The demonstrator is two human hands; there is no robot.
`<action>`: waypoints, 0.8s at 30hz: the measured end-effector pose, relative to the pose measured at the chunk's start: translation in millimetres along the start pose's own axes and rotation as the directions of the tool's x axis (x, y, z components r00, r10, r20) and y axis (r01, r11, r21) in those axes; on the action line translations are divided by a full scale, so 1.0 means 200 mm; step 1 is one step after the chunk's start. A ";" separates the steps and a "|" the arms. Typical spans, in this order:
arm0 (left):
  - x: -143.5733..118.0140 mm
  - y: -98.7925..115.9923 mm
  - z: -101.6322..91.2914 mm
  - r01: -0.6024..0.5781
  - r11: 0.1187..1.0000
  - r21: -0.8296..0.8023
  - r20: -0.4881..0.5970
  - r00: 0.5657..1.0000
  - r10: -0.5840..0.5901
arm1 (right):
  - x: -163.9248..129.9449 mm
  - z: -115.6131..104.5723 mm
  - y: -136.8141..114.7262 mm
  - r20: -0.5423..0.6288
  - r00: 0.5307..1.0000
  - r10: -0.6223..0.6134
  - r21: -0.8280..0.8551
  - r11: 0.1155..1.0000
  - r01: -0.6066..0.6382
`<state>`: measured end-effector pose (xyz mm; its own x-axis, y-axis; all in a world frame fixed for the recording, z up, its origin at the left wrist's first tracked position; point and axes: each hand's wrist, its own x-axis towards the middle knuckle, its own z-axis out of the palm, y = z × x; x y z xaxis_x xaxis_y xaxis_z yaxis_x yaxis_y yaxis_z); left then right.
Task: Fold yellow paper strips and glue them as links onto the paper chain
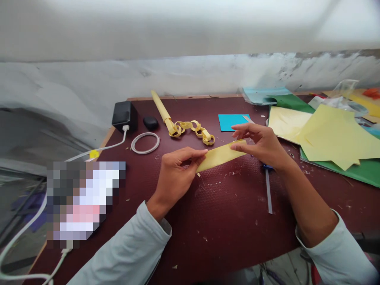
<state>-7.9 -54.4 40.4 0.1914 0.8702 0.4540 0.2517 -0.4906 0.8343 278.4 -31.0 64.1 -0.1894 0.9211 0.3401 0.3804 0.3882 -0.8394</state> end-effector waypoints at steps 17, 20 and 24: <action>0.01 0.01 -0.02 -0.123 0.990 -0.075 0.236 0.962 0.137 | -0.05 0.05 -0.10 0.539 0.840 0.059 -0.075 0.997 -0.022; 0.01 0.01 -0.02 -0.005 0.991 -0.131 0.199 0.980 0.032 | -0.05 0.05 -0.09 0.539 0.840 0.067 -0.043 0.998 -0.053; 0.02 0.01 -0.01 0.215 0.916 -0.340 0.135 0.975 -0.179 | -0.05 0.07 -0.10 0.450 0.893 0.029 0.036 0.998 -0.051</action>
<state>-9.6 -52.0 43.5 0.2700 0.9295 0.2511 -0.0505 -0.2468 0.9678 260.3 -47.5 71.1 -0.5651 0.8203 0.0885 0.3566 0.3396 -0.8704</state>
